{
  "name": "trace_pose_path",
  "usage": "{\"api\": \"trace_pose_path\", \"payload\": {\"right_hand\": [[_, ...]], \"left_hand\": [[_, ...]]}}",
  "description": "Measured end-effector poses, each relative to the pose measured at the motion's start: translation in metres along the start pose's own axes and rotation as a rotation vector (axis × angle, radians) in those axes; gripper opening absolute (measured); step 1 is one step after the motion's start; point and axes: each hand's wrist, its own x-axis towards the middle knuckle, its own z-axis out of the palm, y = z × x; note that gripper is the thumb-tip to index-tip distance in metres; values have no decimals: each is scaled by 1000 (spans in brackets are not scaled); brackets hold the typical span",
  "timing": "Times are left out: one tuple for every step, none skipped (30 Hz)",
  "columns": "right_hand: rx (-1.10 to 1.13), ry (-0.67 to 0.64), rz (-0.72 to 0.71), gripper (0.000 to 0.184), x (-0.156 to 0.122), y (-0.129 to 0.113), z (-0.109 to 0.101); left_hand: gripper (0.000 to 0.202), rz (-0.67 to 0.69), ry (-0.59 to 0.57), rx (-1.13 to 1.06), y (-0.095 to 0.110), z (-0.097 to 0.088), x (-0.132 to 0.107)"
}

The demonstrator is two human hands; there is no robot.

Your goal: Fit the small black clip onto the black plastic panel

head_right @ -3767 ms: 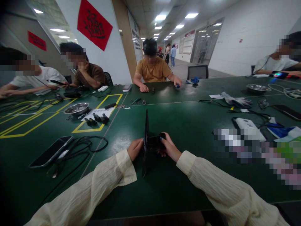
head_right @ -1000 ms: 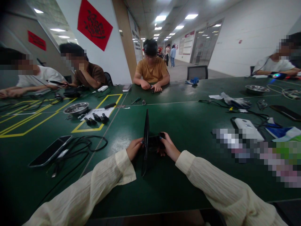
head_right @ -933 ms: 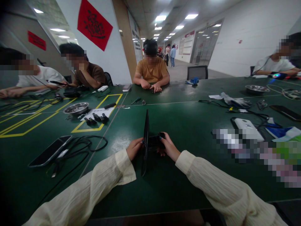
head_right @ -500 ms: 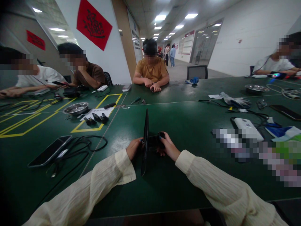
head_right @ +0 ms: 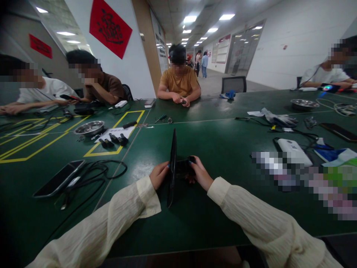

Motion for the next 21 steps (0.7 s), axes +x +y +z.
{"api": "trace_pose_path", "payload": {"right_hand": [[3,-3,-1,39,0,-1,0],[8,-4,-1,39,0,-2,1],[11,-6,0,39,-1,-3,1],[15,-6,2,38,-1,-4,1],[18,-5,6,38,-1,-4,1],[18,-5,9,38,-1,-4,1],[15,-4,11,38,-1,-4,1],[11,-2,13,38,-1,-4,1],[5,3,11,37,-1,-3,1],[0,11,7,37,-1,-2,1],[-6,19,2,37,-1,-2,1],[-9,24,-3,37,-1,-1,1],[-9,27,-9,37,0,0,1],[-9,27,-13,36,-1,0,1],[-10,25,-15,36,-1,0,1],[-11,23,-14,36,-1,0,1],[-13,22,-13,37,-1,-1,1],[-15,23,-11,37,-1,-1,1],[-16,22,-8,38,-1,-1,1],[-17,19,-7,39,-1,-1,0],[-19,17,-7,39,-1,-1,0]], "left_hand": [[38,14,10,40,0,0,0],[38,29,19,76,-1,1,0],[38,41,26,105,-2,1,0],[39,50,27,125,-3,1,0],[40,54,24,137,-4,2,0],[43,52,16,143,-4,2,0],[45,48,7,147,-4,2,0],[48,41,-1,154,-4,2,0],[50,35,-7,163,-3,2,0],[52,28,-6,175,-2,1,0],[53,20,5,191,-1,1,0],[54,15,16,208,0,1,0],[54,15,24,223,2,0,-1],[54,18,27,236,3,0,-1],[53,24,23,245,4,-1,-1],[53,31,14,248,5,-1,-1],[53,37,4,246,5,-1,-1],[53,39,-4,241,5,-1,-1],[53,38,-8,233,5,-1,0],[53,35,-12,223,4,-1,0],[53,32,-14,213,4,-1,0]]}}
